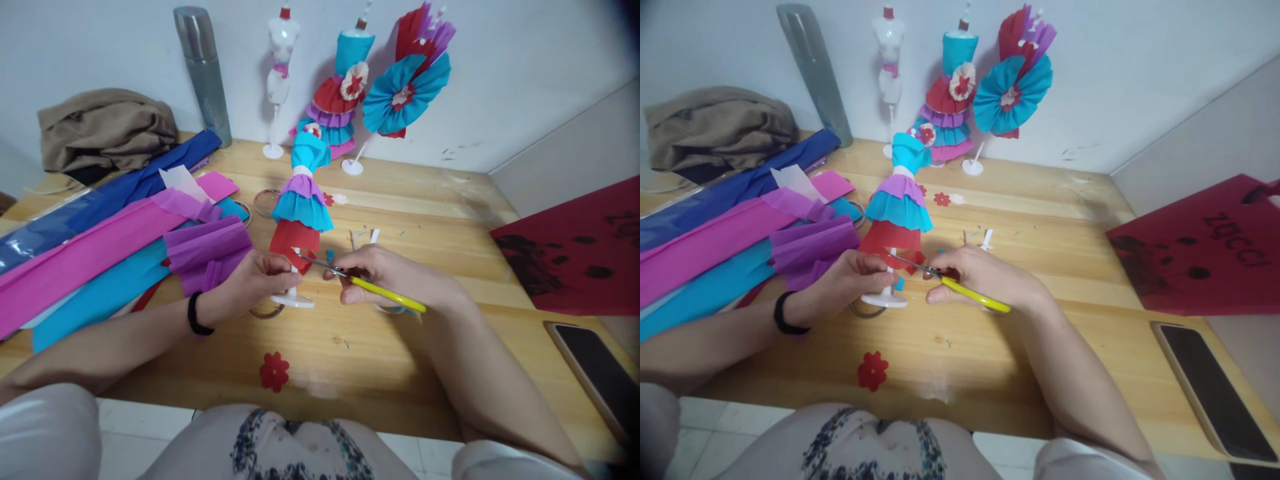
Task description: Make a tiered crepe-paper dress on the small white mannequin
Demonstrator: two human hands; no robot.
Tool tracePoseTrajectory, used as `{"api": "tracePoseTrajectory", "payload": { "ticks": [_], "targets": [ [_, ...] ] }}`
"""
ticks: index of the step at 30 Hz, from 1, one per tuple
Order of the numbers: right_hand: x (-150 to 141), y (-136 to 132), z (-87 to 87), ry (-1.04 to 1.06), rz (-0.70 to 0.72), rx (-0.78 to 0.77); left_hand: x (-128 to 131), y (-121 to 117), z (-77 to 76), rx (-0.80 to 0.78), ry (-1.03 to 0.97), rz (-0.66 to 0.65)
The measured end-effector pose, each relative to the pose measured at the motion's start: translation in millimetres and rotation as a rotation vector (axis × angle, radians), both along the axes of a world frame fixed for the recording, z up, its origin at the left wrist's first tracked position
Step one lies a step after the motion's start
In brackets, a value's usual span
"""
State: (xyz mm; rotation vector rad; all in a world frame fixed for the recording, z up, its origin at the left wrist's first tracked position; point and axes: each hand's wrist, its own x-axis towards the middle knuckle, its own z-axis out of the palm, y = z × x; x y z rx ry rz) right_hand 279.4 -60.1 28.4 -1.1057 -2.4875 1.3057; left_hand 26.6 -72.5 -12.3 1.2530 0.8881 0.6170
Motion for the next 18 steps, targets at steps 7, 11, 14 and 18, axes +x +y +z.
{"api": "tracePoseTrajectory", "payload": {
  "ticks": [7, 11, 14, 18],
  "targets": [
    [-1.6, 0.8, -0.5, 0.065, -0.014, -0.075, 1.0, -0.4, 1.0, -0.01, -0.012, -0.095],
    [-3.2, -0.1, -1.8, 0.093, -0.009, -0.089, 3.6, -1.6, 0.1, 0.004, 0.001, -0.12],
    [-4.5, -0.3, -3.2, 0.101, -0.017, -0.093, 5.3, -2.5, 0.4, 0.028, 0.015, -0.135],
    [-6.1, -0.3, -3.3, 0.122, -0.024, -0.068, 6.5, -4.1, 2.1, 0.054, 0.05, -0.177]
  ]
}}
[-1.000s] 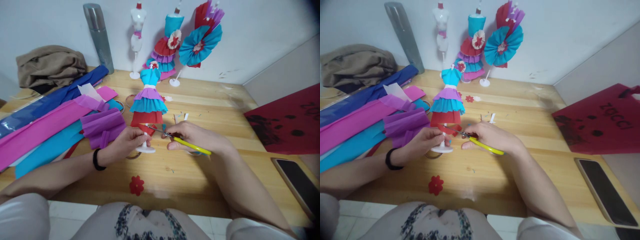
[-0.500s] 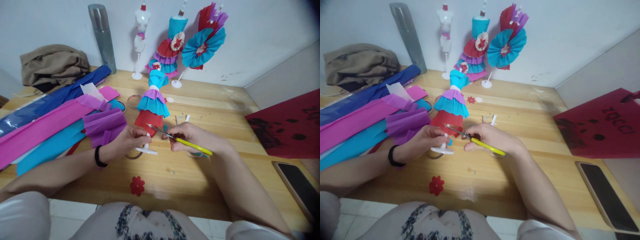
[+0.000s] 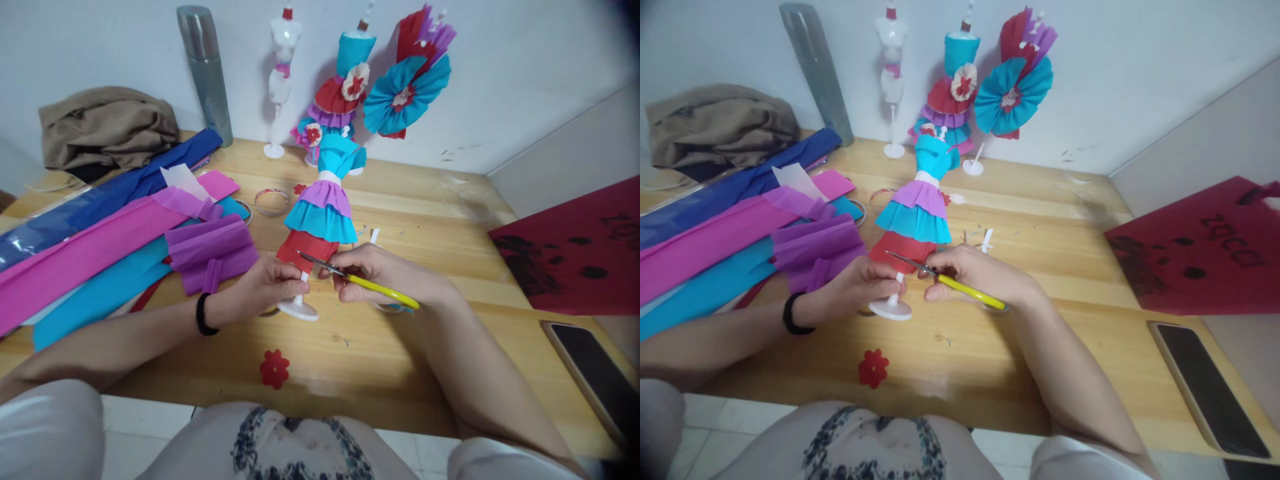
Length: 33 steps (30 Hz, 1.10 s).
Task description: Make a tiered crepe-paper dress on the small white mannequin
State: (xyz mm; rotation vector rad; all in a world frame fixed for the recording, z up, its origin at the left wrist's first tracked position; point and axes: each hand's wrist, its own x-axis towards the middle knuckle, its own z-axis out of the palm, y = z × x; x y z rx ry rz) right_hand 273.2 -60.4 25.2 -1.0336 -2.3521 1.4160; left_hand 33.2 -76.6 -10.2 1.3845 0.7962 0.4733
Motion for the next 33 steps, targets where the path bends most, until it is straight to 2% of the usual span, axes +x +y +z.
{"api": "tracePoseTrajectory", "payload": {
  "ticks": [15, 22, 33],
  "targets": [
    [-1.8, -2.1, 6.1, 0.022, 0.034, 0.017, -1.3, 0.2, -1.9, 0.042, -0.004, -0.015],
    [-1.7, -2.2, 3.7, 0.036, 0.048, 0.004, -0.6, -1.1, -5.2, 0.067, 0.006, -0.013],
    [-2.5, -1.4, 2.4, -0.002, -0.005, 0.02, -1.3, -1.7, -8.1, 0.063, 0.017, -0.022]
  ]
}}
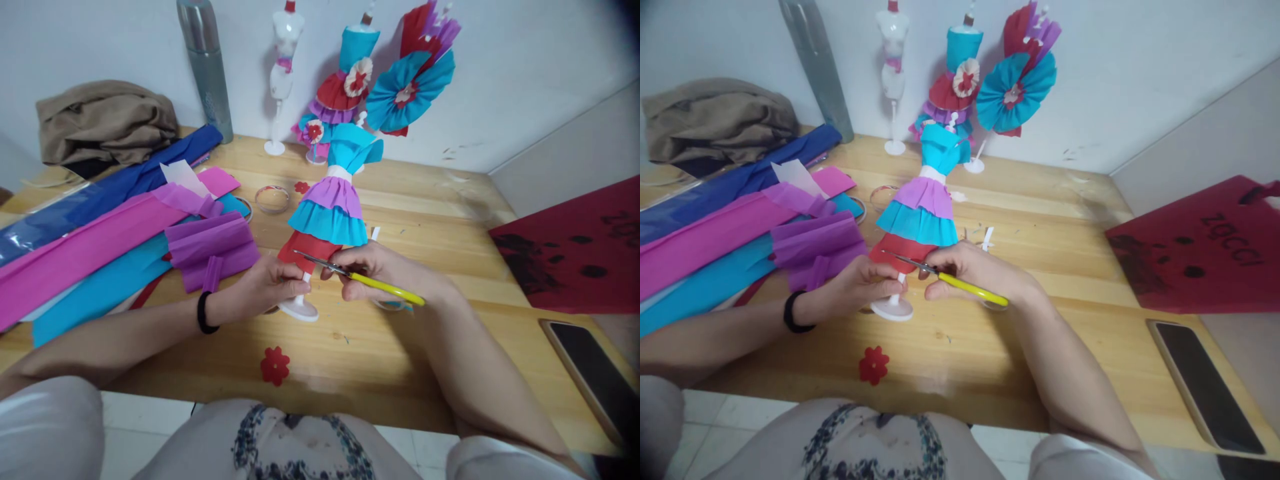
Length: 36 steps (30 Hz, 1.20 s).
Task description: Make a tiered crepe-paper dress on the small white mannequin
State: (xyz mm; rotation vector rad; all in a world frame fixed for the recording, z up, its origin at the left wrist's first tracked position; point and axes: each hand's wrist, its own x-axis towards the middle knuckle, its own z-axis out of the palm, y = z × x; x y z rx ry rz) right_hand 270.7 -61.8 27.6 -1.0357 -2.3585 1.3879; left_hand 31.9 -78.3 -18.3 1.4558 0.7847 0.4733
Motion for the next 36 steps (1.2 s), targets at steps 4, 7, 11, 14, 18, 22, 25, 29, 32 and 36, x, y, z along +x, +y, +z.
{"api": "tracePoseTrajectory", "payload": {
  "ticks": [4, 7, 11, 14, 18, 22, 25, 29, 32, 36],
  "targets": [
    [0.2, -0.1, 0.7, -0.001, 0.009, 0.002, -0.2, -0.1, -0.5, -0.003, -0.003, 0.007],
    [-0.1, -0.3, 1.5, -0.016, 0.002, -0.001, 0.2, -0.4, -1.2, -0.011, -0.019, 0.008],
    [-0.4, 0.2, 1.1, -0.032, -0.001, 0.001, 0.4, -1.0, 0.7, -0.003, -0.038, 0.0],
    [-0.2, 0.6, -0.6, -0.031, -0.008, 0.007, 0.6, -0.9, 2.5, 0.002, -0.038, -0.001],
    [-0.5, 0.3, -2.0, 0.0, -0.044, -0.019, 0.2, -0.7, 1.5, 0.001, -0.027, 0.006],
    [-1.3, 0.4, -1.0, 0.03, -0.052, -0.032, -0.9, -1.0, -2.2, 0.0, -0.018, 0.007],
    [-0.6, 0.6, 0.5, 0.015, -0.031, -0.002, -0.5, -1.2, -2.9, -0.026, -0.014, 0.028],
    [2.1, -0.8, 2.5, 0.01, -0.021, -0.003, 1.8, -0.6, 0.2, -0.054, -0.032, 0.07],
    [4.5, -1.8, 3.2, -0.016, 0.012, -0.008, 3.2, 0.4, 1.6, -0.054, -0.057, 0.105],
    [8.1, -1.2, 2.9, -0.037, 0.04, 0.015, 3.2, 1.6, -0.8, -0.052, -0.07, 0.15]
  ]
}}
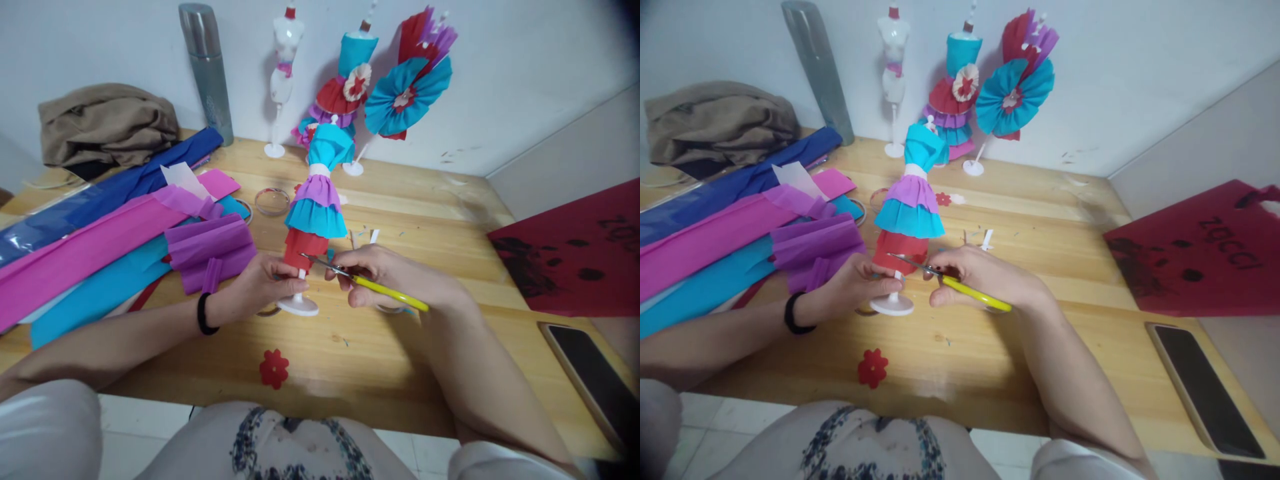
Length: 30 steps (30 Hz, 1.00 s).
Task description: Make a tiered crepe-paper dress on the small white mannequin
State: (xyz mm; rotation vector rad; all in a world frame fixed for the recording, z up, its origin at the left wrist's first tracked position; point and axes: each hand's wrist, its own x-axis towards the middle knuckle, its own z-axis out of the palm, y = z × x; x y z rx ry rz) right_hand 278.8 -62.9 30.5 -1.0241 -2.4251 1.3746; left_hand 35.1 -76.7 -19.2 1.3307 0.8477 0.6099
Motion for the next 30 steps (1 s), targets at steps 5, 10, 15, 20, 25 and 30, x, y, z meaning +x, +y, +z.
{"api": "tracePoseTrajectory", "payload": {
  "ticks": [5, 10, 15, 20, 25, 30],
  "targets": [
    [2.5, 1.2, 1.0, -0.003, 0.041, -0.004, -1.0, 0.2, -1.6, -0.003, 0.013, 0.015],
    [0.9, 0.8, 3.8, 0.033, 0.044, -0.022, -1.8, 0.9, -0.7, 0.008, 0.029, -0.029],
    [-0.9, 0.3, 3.9, 0.061, 0.052, -0.015, -1.0, 2.3, -0.6, 0.046, 0.042, -0.051],
    [-2.2, 0.7, 0.7, 0.116, 0.08, 0.011, -0.8, 2.8, -2.9, 0.152, 0.043, -0.079],
    [-2.4, 0.1, 0.0, 0.07, 0.079, 0.03, -2.9, 3.2, -6.2, 0.255, 0.063, -0.063],
    [-3.4, 0.5, -0.7, 0.072, 0.08, 0.073, -2.1, 3.6, -6.5, 0.287, 0.066, -0.054]
  ]
}}
